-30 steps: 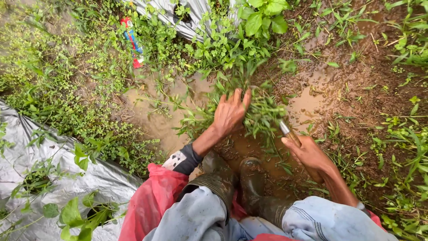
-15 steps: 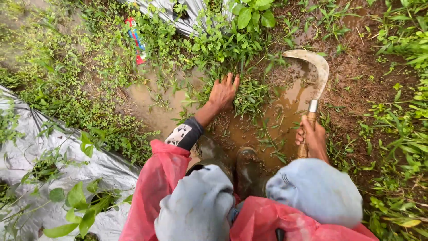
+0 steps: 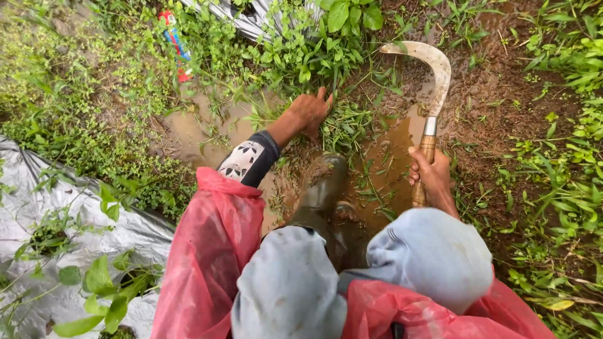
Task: The person uses a sickle to cut weeds and grass in a muddy outdoor area. They gather the cut vegetation by hand and place it into a large white plastic bag positioned nearby.
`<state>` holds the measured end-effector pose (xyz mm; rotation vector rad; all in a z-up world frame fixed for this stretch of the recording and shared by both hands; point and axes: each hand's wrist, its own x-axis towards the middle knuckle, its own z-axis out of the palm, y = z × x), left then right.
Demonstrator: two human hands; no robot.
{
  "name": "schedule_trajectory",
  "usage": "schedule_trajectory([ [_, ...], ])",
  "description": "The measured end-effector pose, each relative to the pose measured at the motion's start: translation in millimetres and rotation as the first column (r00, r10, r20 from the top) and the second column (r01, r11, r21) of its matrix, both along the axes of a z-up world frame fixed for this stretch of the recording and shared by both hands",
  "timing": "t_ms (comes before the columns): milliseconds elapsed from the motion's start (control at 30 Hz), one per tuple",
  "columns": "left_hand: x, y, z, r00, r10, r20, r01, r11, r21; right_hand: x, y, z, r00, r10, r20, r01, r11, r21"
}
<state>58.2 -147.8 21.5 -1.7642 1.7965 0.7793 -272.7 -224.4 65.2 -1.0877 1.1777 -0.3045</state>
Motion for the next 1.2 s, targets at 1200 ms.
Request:
schedule_trajectory([
  [1200, -3, -38, -32, 0.930, 0.325, 0.170, -0.160, 0.778, -0.607, 56, 15, -63, 0.931, -0.364, -0.031, 0.365, 0.928, 0.076],
])
